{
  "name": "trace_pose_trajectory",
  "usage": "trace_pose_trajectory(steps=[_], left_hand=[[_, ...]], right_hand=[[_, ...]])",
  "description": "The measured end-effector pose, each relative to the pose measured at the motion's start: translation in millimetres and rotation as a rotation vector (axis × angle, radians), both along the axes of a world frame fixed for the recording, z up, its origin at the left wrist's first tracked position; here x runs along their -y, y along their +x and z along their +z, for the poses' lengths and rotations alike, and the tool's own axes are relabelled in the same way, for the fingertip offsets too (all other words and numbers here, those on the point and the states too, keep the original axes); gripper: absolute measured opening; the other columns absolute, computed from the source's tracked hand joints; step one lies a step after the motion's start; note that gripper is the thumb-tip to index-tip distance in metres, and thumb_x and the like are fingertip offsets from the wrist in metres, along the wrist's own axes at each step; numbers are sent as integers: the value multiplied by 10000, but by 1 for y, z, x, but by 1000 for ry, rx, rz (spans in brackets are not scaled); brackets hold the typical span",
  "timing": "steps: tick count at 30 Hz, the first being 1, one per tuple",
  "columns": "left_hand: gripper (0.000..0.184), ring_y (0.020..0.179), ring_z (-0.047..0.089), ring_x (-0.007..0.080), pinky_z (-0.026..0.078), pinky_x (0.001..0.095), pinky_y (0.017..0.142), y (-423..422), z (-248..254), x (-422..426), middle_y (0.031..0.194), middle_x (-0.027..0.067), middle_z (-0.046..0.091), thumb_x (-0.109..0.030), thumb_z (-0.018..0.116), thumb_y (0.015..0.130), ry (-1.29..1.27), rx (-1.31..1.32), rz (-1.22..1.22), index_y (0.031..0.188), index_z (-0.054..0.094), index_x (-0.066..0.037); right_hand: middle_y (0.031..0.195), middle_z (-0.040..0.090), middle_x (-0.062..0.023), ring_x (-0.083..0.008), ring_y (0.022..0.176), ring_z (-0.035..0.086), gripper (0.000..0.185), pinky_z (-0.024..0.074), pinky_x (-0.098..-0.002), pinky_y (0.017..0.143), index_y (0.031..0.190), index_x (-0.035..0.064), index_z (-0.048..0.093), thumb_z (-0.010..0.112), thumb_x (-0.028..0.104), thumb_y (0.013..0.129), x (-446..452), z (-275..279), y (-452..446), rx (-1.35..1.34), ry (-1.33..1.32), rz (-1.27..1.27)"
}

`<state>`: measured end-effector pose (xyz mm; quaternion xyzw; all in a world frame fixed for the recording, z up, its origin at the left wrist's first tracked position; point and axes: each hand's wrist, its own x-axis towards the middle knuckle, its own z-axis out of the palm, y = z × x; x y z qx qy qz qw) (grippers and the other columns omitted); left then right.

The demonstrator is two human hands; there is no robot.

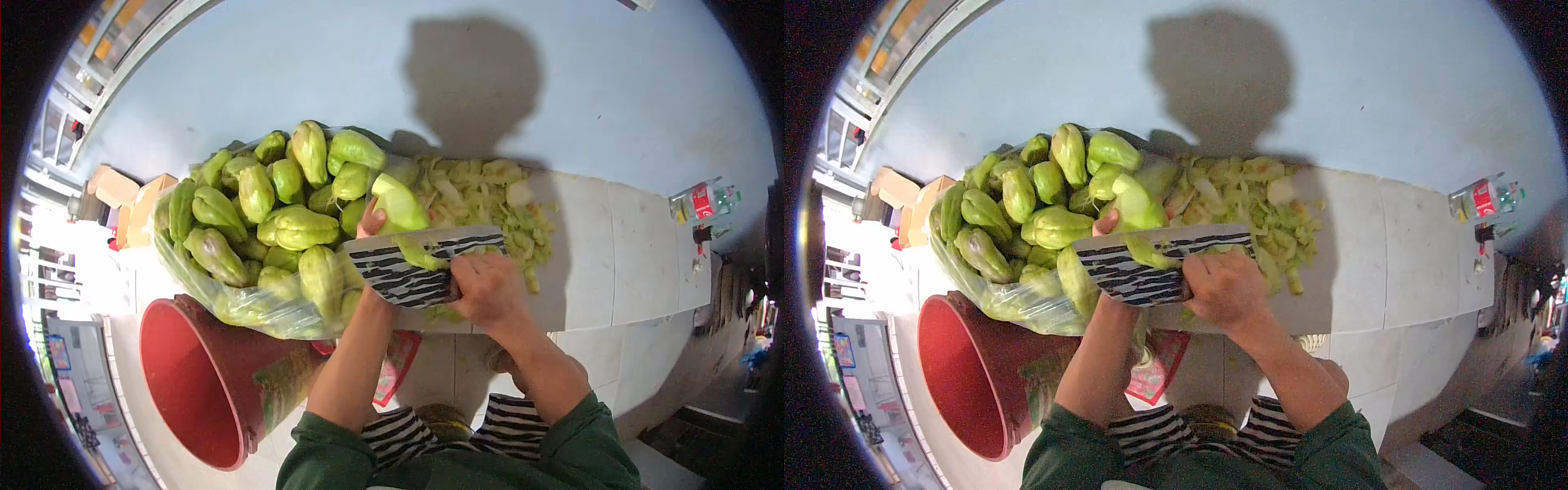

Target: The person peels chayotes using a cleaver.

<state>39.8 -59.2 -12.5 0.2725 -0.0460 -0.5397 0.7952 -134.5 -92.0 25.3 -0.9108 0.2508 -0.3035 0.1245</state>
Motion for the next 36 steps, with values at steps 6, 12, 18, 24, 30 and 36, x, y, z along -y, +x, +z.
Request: trace_pose_trajectory(steps=[6, 12, 18, 24, 30, 36], left_hand=[[610, 992, 582, 281, 486, 445, 837, -10, 21, -6, 1108, 130, 572, -300, 548, 793, 13, -28, 53, 1317, 406, -21], [588, 912, 607, 337, 496, 460, 838, 3, 8, -8, 1017, 192, 621, -431, 507, 773, -28, 33, -116, 1132, 533, 35], [611, 933, 608, 353, 482, 465, 868, 0, 27, -16, 1066, 208, 620, -413, 524, 737, 124, -24, 38, 1166, 540, 22], [697, 1043, 561, 325, 462, 437, 905, 15, 19, -19, 1180, 161, 548, -326, 559, 751, -71, 53, -209, 1340, 377, 1], [727, 1033, 570, 318, 467, 425, 907, 9, 25, -28, 1170, 172, 557, -303, 587, 727, 13, 25, -123, 1346, 373, 12], [729, 996, 577, 335, 467, 429, 881, 19, 15, -22, 1136, 208, 567, -306, 565, 743, -65, 40, -192, 1340, 357, 55]], right_hand=[[577, 507, -116, -324, 554, 546, 272, 419, -407, 514, 661, 77, 475, 712, 178, 574, 18, -16, -6, -52, 177, -232], [584, 505, -116, -333, 549, 541, 290, 414, -407, 514, 654, 67, 459, 710, 178, 564, 0, 4, -1, -9, 82, 28], [575, 490, -109, -330, 536, 523, 275, 407, -411, 509, 653, 65, 446, 686, 162, 560, 9, -14, -3, 14, 95, -24], [605, 554, -98, -324, 587, 580, 346, 444, -432, 555, 714, 90, 490, 737, 252, 534, 3, 0, 0, -75, 60, 39], [614, 553, -103, -313, 611, 587, 357, 446, -428, 552, 731, 89, 494, 737, 262, 534, 17, -15, -3, -94, 134, -188], [607, 535, -107, -334, 599, 567, 369, 426, -431, 534, 719, 80, 480, 746, 264, 542, -2, 6, -1, -53, 115, 121]])
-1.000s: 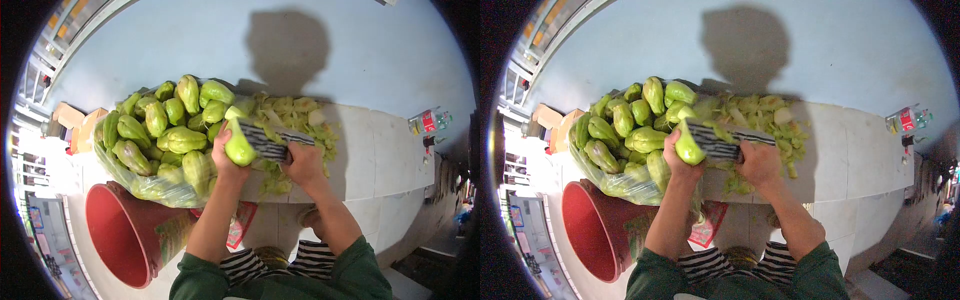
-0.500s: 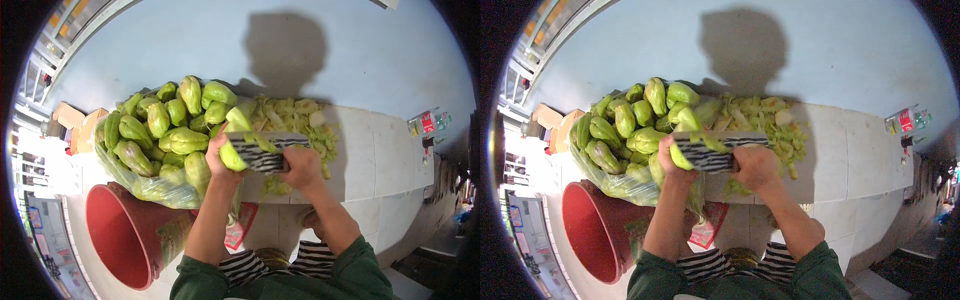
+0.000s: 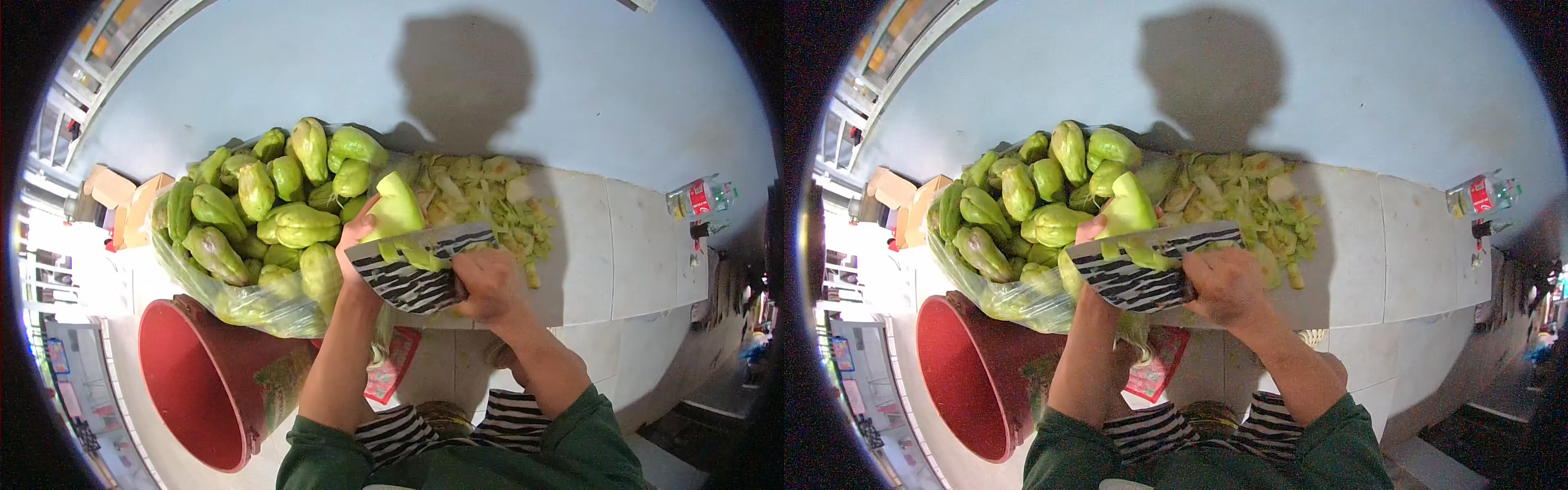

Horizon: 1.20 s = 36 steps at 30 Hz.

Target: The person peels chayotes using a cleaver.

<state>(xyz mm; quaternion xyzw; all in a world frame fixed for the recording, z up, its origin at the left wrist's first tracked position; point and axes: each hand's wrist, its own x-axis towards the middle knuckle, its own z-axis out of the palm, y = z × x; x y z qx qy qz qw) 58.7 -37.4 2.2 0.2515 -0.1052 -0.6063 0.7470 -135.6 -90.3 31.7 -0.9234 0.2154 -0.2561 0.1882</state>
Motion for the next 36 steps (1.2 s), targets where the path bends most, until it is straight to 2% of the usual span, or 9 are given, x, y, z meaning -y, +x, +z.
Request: trace_pose_trajectory(steps=[5, 12, 14, 17, 22, 26, 31, 34, 36], left_hand=[[715, 1017, 577, 318, 458, 425, 914, -10, 12, -5, 1141, 199, 570, -326, 558, 744, 159, -41, 127, 1331, 381, 42], [712, 988, 595, 310, 488, 404, 873, -7, 15, -6, 1123, 191, 585, -310, 584, 726, 21, 34, -21, 1314, 400, 46], [734, 1001, 592, 308, 495, 417, 867, -10, 19, -8, 1121, 207, 582, -310, 593, 712, 54, 3, 2, 1317, 391, 54], [764, 974, 604, 308, 504, 433, 862, -11, 14, -7, 1119, 212, 579, -314, 605, 695, 173, 13, 111, 1321, 379, 60], [774, 868, 639, 350, 568, 463, 607, -9, 20, -7, 1062, 224, 578, -321, 610, 671, 52, 54, -35, 1296, 375, 71], [803, 788, 641, 388, 584, 477, 561, -10, 18, -4, 1041, 249, 571, -334, 628, 657, 34, -10, -60, 1301, 358, 62], [746, 815, 626, 429, 576, 522, 559, -6, 20, -6, 1045, 260, 570, -331, 626, 672, -41, 4, -215, 1281, 385, 25], [659, 873, 620, 382, 568, 496, 646, -7, 20, -3, 1048, 238, 585, -368, 589, 723, -91, -82, -228, 1246, 435, 1], [588, 873, 601, 347, 512, 462, 722, -9, 18, 2, 1088, 229, 568, -456, 491, 816, -12, -176, 39, 1217, 479, -26]], right_hand=[[598, 535, -105, -324, 577, 567, 340, 429, -427, 521, 696, 86, 468, 732, 254, 562, 13, -17, 0, 13, 22, -181], [560, 473, -100, -329, 545, 529, 318, 405, -407, 499, 635, 76, 448, 730, 174, 526, 11, -12, 2, 73, 17, -98], [550, 462, -93, -328, 546, 529, 316, 411, -402, 502, 638, 78, 457, 734, 175, 519, 23, -28, 0, 21, 43, -297], [568, 487, -105, -339, 561, 541, 299, 416, -399, 506, 659, 71, 485, 731, 171, 522, 19, -11, -1, 25, 19, -158], [584, 512, -134, -355, 558, 545, 274, 424, -391, 506, 686, 55, 512, 721, 170, 550, 25, -22, 0, 59, 107, -221], [575, 510, -156, -357, 531, 531, 213, 429, -389, 510, 696, 43, 540, 697, 154, 606, 28, -9, -6, 10, 138, -190], [604, 543, -180, -378, 593, 559, 199, 450, -420, 552, 698, 29, 563, 671, 190, 653, 37, -12, -4, -62, 362, -366], [638, 570, -202, -395, 668, 595, 225, 471, -451, 600, 712, 24, 577, 647, 237, 689, 38, -6, -7, -129, 433, -409], [645, 572, -211, -394, 675, 596, 221, 469, -452, 607, 723, 23, 590, 637, 238, 703, 35, -12, -4, -99, 393, -366]])
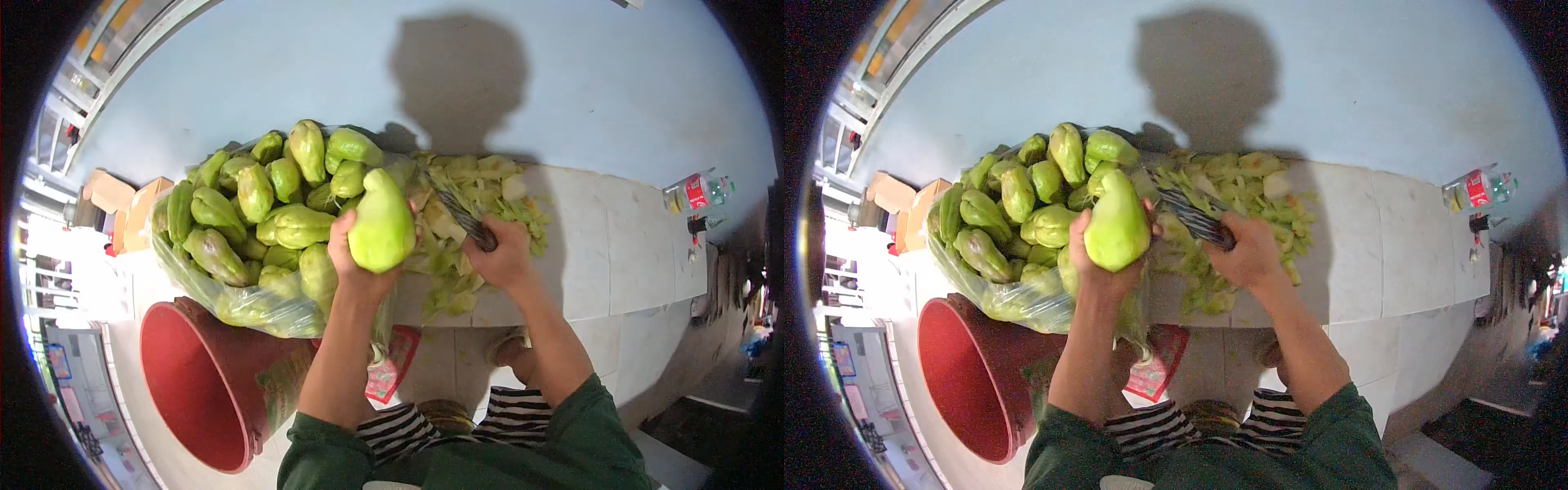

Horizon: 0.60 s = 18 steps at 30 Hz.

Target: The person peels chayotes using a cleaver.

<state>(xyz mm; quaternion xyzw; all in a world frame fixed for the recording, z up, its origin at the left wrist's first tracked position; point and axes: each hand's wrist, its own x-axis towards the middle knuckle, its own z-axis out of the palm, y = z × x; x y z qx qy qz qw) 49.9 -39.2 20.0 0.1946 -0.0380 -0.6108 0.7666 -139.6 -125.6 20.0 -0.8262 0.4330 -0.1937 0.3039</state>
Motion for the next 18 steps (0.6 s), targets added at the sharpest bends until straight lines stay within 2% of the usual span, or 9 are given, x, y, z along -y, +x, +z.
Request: trace_pose_trajectory(steps=[2, 6, 8, 9, 11, 13, 15, 17, 18], left_hand=[[565, 892, 590, 332, 495, 449, 754, 3, -3, 1, 1098, 220, 571, -457, 465, 843, 19, 24, 39, 1211, 492, -29], [520, 941, 579, 312, 479, 444, 834, 3, 7, 2, 1081, 184, 597, -445, 431, 897, 125, 14, 132, 1206, 515, -36], [512, 942, 584, 317, 482, 450, 842, -1, 7, 3, 1072, 182, 603, -437, 429, 902, 194, -19, 195, 1210, 514, -36], [482, 928, 592, 304, 493, 440, 829, -1, 5, 6, 1043, 165, 609, -423, 454, 893, 191, -11, 218, 1183, 520, -43], [453, 914, 601, 291, 503, 429, 816, 1, -3, 7, 1014, 147, 616, -409, 479, 884, 192, 1, 238, 1156, 526, -50], [510, 901, 615, 333, 514, 469, 804, 3, -10, 5, 1038, 191, 615, -448, 470, 874, 81, 63, 127, 1145, 528, -20], [512, 870, 627, 313, 528, 444, 785, 0, -17, 5, 1008, 192, 622, -465, 482, 859, 166, 38, 166, 1111, 534, -22], [521, 861, 627, 288, 530, 413, 773, 4, -27, 5, 998, 191, 623, -475, 484, 855, -72, 41, -12, 1109, 536, -24], [519, 848, 625, 274, 537, 391, 735, 0, -22, 5, 990, 180, 621, -480, 490, 855, -19, 124, 29, 1101, 535, -25]], right_hand=[[522, 472, -138, -294, 478, 481, 194, 410, -365, 503, 660, -4, 539, 641, 160, 682, -1, -10, 6, 47, -113, -137], [526, 484, -142, -313, 482, 484, 187, 400, -369, 499, 657, 0, 528, 631, 154, 677, -8, -6, 10, 107, 34, -177], [601, 559, -159, -372, 593, 578, 258, 463, -443, 583, 705, 33, 522, 682, 229, 652, -16, 3, 7, 150, -138, 31], [601, 559, -159, -372, 593, 578, 258, 463, -443, 583, 705, 33, 522, 682, 229, 652, -18, 1, 7, 151, -138, 33], [611, 568, -97, -319, 585, 583, 249, 462, -411, 548, 717, 74, 519, 688, 222, 610, -23, -6, 7, 21, -445, 226], [615, 562, -75, -288, 588, 583, 226, 456, -388, 539, 707, 91, 514, 671, 216, 603, -29, -8, 14, 32, -524, 264], [619, 556, -52, -257, 590, 584, 205, 450, -366, 530, 698, 107, 508, 654, 209, 597, -35, -9, 19, 39, -600, 304], [617, 549, -43, -217, 601, 589, 132, 442, -349, 535, 680, 112, 494, 598, 163, 617, -38, -7, 22, 62, -659, 305], [617, 549, -43, -217, 601, 589, 132, 442, -349, 535, 680, 112, 494, 598, 163, 617, -39, -6, 23, 61, -657, 304]])
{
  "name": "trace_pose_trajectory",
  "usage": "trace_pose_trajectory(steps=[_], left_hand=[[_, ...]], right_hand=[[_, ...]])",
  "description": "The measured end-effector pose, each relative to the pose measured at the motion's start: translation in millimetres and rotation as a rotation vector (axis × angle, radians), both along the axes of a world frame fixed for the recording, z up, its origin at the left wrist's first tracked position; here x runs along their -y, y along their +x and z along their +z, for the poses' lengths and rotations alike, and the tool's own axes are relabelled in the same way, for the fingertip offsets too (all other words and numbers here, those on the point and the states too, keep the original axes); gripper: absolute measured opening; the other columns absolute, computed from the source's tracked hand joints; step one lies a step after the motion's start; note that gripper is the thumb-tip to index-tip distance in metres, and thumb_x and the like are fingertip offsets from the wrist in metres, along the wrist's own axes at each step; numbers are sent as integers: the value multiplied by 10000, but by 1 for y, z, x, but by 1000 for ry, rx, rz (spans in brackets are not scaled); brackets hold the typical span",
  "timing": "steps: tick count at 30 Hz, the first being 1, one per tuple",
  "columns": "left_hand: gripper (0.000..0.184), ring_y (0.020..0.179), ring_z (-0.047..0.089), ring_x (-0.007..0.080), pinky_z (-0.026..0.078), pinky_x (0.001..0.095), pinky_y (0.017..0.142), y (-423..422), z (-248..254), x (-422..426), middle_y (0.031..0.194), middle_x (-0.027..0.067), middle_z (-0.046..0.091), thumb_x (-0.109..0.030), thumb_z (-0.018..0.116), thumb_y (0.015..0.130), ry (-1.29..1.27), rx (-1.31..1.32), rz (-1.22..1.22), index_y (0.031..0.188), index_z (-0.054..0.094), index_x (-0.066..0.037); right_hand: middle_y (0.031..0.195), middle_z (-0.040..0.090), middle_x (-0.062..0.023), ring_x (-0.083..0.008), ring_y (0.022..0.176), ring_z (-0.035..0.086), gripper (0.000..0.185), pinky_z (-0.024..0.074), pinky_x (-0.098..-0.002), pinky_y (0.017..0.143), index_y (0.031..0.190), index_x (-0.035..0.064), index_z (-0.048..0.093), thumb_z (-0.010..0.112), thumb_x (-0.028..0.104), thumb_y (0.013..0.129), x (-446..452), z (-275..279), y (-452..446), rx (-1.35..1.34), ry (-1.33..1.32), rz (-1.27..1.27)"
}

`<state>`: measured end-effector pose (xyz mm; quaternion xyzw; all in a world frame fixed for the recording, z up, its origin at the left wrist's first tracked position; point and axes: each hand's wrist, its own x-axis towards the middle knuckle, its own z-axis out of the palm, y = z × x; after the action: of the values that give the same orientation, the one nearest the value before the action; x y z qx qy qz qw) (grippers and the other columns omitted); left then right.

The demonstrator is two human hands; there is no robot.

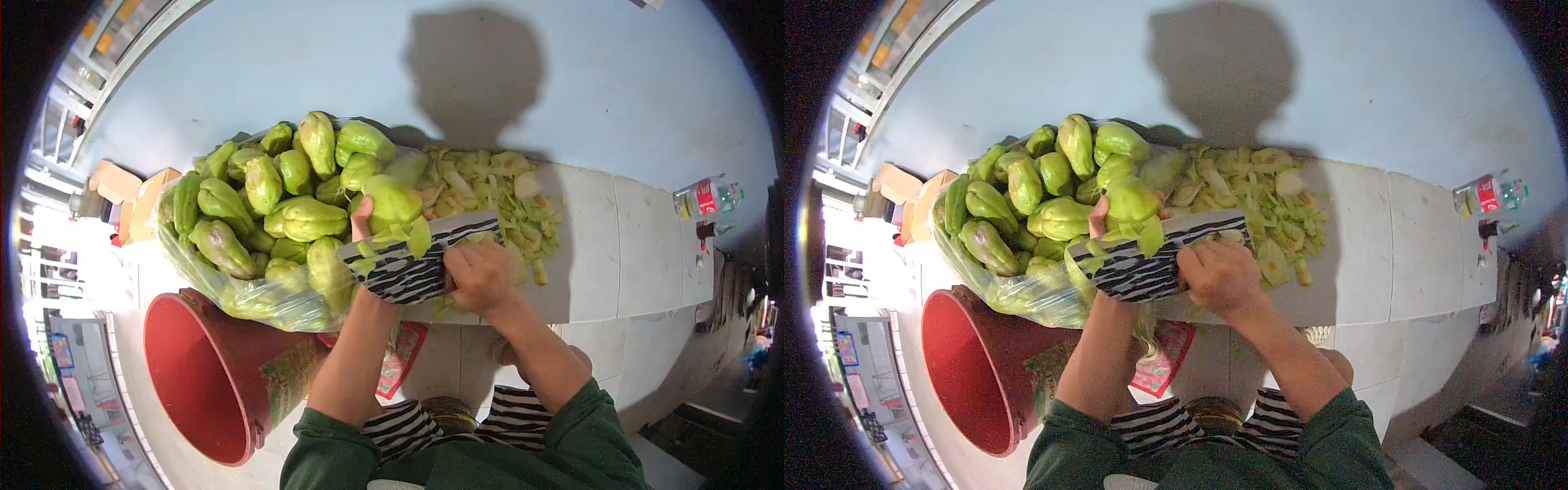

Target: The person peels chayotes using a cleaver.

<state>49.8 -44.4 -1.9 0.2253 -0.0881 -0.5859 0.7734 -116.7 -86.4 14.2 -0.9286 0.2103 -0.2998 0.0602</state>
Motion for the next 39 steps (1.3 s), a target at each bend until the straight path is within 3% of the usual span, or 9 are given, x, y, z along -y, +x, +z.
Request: trace_pose_trajectory(steps=[10, 19, 20, 24, 25, 27, 29, 33, 39], left_hand=[[516, 827, 618, 271, 526, 375, 741, -13, 10, 3, 972, 178, 613, -484, 487, 857, 22, 44, 47, 1113, 519, -36], [519, 882, 598, 344, 478, 458, 830, -12, 20, 4, 978, 191, 616, -443, 484, 850, 141, -82, 224, 1140, 509, -13], [401, 859, 613, 280, 495, 411, 800, -11, 24, 3, 935, 153, 631, -370, 500, 848, 117, -85, 193, 1050, 558, -28], [433, 896, 617, 261, 508, 395, 773, -4, -4, -1, 1001, 143, 629, -347, 538, 832, -30, -159, -51, 1113, 536, -18], [433, 896, 617, 261, 508, 395, 773, -10, 4, 0, 1001, 143, 629, -347, 538, 832, -25, -161, -56, 1113, 536, -18], [449, 908, 611, 262, 514, 409, 740, -21, 23, 5, 1029, 126, 618, -366, 529, 834, 259, -34, 344, 1128, 518, -27], [443, 924, 602, 265, 507, 439, 727, -9, 21, -1, 1030, 118, 607, -381, 508, 844, 173, -9, 241, 1128, 511, -42], [483, 912, 603, 301, 505, 455, 730, -4, 24, -1, 1007, 129, 613, -436, 471, 859, 195, 30, 250, 1142, 527, -49], [580, 897, 607, 327, 506, 451, 789, -3, 8, 2, 1021, 180, 616, -485, 465, 842, 256, 24, 236, 1151, 516, 3]], right_hand=[[583, 501, -45, -236, 551, 544, 141, 421, -347, 527, 656, 100, 465, 592, 124, 599, -4, 2, 3, 42, 4, 27], [591, 537, -80, -292, 555, 562, 160, 432, -403, 523, 677, 90, 482, 618, 149, 614, 12, -4, -9, -24, 112, -90], [617, 576, -69, -266, 585, 596, 161, 457, -389, 551, 707, 105, 512, 621, 196, 632, 9, -1, -10, -111, 118, -80], [602, 581, -89, -291, 560, 586, 163, 460, -415, 538, 720, 106, 528, 627, 196, 628, 3, 6, -3, 3, 100, 18], [600, 563, -107, -313, 557, 572, 190, 453, -413, 526, 699, 86, 509, 657, 173, 618, 9, -4, -6, -8, 151, -63], [598, 546, -125, -334, 555, 559, 225, 447, -411, 515, 678, 66, 489, 686, 150, 608, 25, -15, -14, -15, 195, -149], [594, 560, -135, -344, 574, 574, 225, 449, -421, 522, 701, 49, 505, 689, 166, 645, 44, -15, -20, -154, 301, -453], [660, 624, -156, -359, 658, 634, 280, 496, -469, 587, 815, 56, 549, 691, 274, 712, 45, 1, -24, -155, 387, -433], [641, 587, -109, -342, 615, 597, 325, 475, -451, 581, 763, 84, 516, 729, 223, 560, 15, 3, -14, -93, 224, -47]])
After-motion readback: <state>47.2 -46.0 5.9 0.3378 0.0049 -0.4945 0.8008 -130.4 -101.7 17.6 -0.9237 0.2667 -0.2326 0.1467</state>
